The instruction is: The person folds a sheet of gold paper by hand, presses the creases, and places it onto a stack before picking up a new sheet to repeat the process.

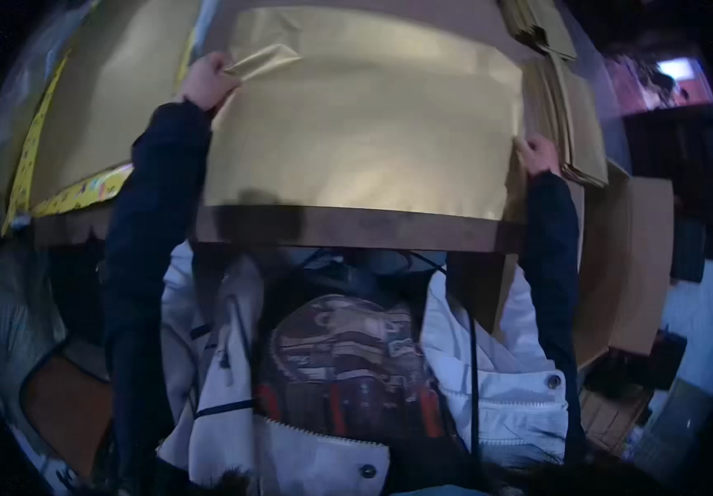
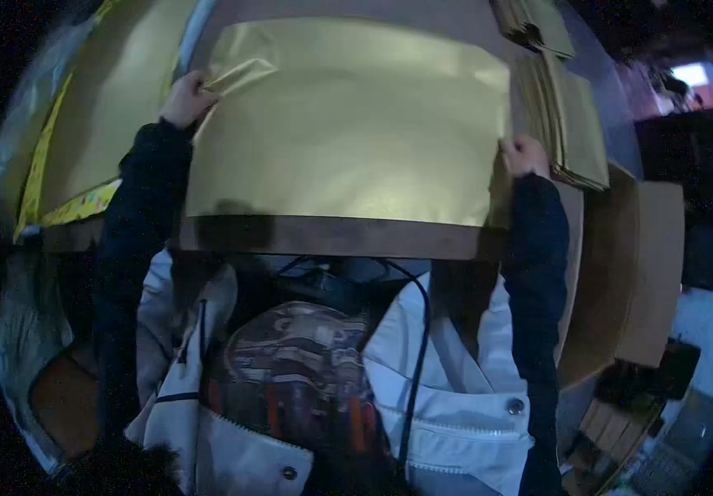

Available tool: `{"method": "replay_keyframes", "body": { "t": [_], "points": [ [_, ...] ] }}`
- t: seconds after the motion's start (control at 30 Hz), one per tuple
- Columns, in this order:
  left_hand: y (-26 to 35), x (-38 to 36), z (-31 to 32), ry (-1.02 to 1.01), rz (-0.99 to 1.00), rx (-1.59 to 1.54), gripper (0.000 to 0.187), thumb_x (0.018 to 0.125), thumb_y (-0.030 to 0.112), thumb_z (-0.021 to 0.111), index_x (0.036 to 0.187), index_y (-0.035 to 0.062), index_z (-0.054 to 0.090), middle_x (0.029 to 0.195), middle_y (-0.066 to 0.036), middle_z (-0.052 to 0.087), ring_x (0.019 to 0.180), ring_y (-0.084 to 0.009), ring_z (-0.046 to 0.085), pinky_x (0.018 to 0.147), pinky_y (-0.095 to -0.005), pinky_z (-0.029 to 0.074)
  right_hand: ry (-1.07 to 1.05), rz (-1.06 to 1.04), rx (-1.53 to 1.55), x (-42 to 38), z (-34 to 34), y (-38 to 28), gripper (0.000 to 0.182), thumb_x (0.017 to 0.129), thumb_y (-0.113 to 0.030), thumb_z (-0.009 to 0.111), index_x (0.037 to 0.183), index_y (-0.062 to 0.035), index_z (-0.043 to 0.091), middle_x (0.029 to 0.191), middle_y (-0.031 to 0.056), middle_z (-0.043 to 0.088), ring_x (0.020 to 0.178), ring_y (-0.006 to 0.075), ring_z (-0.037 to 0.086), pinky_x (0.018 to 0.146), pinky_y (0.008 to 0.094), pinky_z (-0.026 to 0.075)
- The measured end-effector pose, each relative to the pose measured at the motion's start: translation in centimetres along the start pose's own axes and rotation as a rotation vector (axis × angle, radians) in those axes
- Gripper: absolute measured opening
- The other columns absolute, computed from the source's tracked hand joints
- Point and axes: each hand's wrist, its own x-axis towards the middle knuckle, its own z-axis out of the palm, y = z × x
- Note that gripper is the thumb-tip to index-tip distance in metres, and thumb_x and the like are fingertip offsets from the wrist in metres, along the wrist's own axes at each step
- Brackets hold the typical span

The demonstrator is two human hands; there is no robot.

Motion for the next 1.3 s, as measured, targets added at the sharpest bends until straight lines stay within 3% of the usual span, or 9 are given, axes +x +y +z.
{"method": "replay_keyframes", "body": {
  "t": [0.03, 0.33, 0.37, 0.4, 0.63, 0.8, 0.93, 1.07, 1.3],
  "points": [
    [-1.7, 0.6, 1.5, 0.125, 0.098, 0.054, 0.031, 0.071, 0.018, 0.074, 0.091, -0.0012, 0.060, 0.079, -0.018, 0.061, 0.076, -0.0249, 0.061, 0.069, -0.0369, 0.049, 0.107, -0.130, 0.109, 0.6, 1.6, 1.9, 0.035, 0.084, -0.034, 0.062, 0.087, 0.0009, 0.066, 0.082, 0.0168, 0.065, 0.078, 0.0296, 0.062, 0.072, 0.0360, 0.047],
    [-3.5, 1.2, 1.4, 0.006, 0.100, -0.007, 0.026, 0.074, 0.019, 0.070, 0.082, -0.0012, 0.054, 0.066, -0.011, 0.053, 0.062, -0.0201, 0.052, 0.060, -0.0342, 0.043, 0.015, -0.056, 0.123, 0.7, 0.9, 1.7, 0.039, 0.081, -0.041, 0.063, 0.088, -0.0027, 0.066, 0.085, 0.0153, 0.065, 0.080, 0.0304, 0.061, 0.071, 0.0390, 0.048],
    [-3.0, 0.9, 1.3, 0.003, 0.103, -0.007, 0.026, 0.074, 0.019, 0.070, 0.082, -0.0012, 0.054, 0.066, -0.011, 0.053, 0.062, -0.0201, 0.052, 0.060, -0.0342, 0.043, 0.010, -0.033, 0.090, 0.0, 0.0, 0.3, 0.034, 0.083, -0.036, 0.064, 0.085, -0.0017, 0.065, 0.074, 0.0098, 0.063, 0.070, 0.0208, 0.060, 0.065, 0.0339, 0.047],
    [-2.5, 0.6, 1.1, 0.003, 0.069, -0.001, 0.027, 0.074, 0.019, 0.070, 0.085, -0.0011, 0.056, 0.067, -0.011, 0.055, 0.064, -0.0196, 0.053, 0.062, -0.0338, 0.044, 0.008, -0.030, 0.094, 0.0, 0.3, 0.5, 0.034, 0.083, -0.036, 0.064, 0.085, -0.0017, 0.065, 0.074, 0.0098, 0.063, 0.070, 0.0208, 0.060, 0.065, 0.0339, 0.047],
    [-1.9, 0.4, 0.9, -0.063, -0.025, -0.179, 0.028, 0.075, 0.018, 0.069, 0.090, -0.0021, 0.057, 0.075, -0.011, 0.059, 0.071, -0.0173, 0.058, 0.066, -0.0333, 0.047, 0.128, 0.001, 0.075, -1.2, 1.2, -0.1, 0.034, 0.086, -0.038, 0.062, 0.090, -0.0049, 0.063, 0.077, 0.0106, 0.063, 0.069, 0.0240, 0.059, 0.066, 0.0348, 0.047],
    [-2.5, 0.8, 0.6, -0.067, -0.109, 0.040, 0.031, 0.075, 0.018, 0.070, 0.094, -0.0031, 0.058, 0.077, -0.011, 0.060, 0.072, -0.0165, 0.058, 0.067, -0.0324, 0.047, 0.141, -0.011, 0.049, -1.1, 1.2, -0.4, 0.035, 0.086, -0.041, 0.062, 0.091, -0.0065, 0.064, 0.080, 0.0119, 0.065, 0.076, 0.0276, 0.063, 0.068, 0.0379, 0.049],
    [-1.6, 0.3, 0.7, -0.030, 0.004, -0.094, 0.031, 0.074, 0.017, 0.070, 0.095, -0.0024, 0.060, 0.076, -0.009, 0.060, 0.070, -0.0153, 0.057, 0.066, -0.0317, 0.047, 0.217, -0.054, 0.037, -0.9, 2.0, 0.5, 0.035, 0.086, -0.041, 0.061, 0.090, -0.0063, 0.063, 0.077, 0.0113, 0.064, 0.072, 0.0258, 0.062, 0.066, 0.0365, 0.048],
    [-1.4, 0.5, 0.1, -0.053, 0.024, 0.031, 0.032, 0.074, 0.019, 0.072, 0.097, -0.0013, 0.061, 0.074, -0.008, 0.061, 0.070, -0.0153, 0.058, 0.066, -0.0314, 0.047, 0.065, 0.036, 0.022, -0.7, 1.2, 0.1, 0.033, 0.087, -0.041, 0.058, 0.099, -0.0106, 0.064, 0.091, 0.0134, 0.066, 0.086, 0.0309, 0.063, 0.075, 0.0406, 0.050],
    [-0.6, 0.0, -0.2, -0.031, -0.018, 0.096, 0.036, 0.073, 0.022, 0.073, 0.097, -0.0015, 0.061, 0.077, -0.012, 0.063, 0.072, -0.0226, 0.061, 0.066, -0.0344, 0.048, 0.087, -0.007, 0.033, -0.8, 0.8, -0.2, 0.033, 0.087, -0.041, 0.057, 0.095, -0.0089, 0.064, 0.090, 0.0160, 0.065, 0.086, 0.0335, 0.062, 0.075, 0.0413, 0.048]
  ]
}}
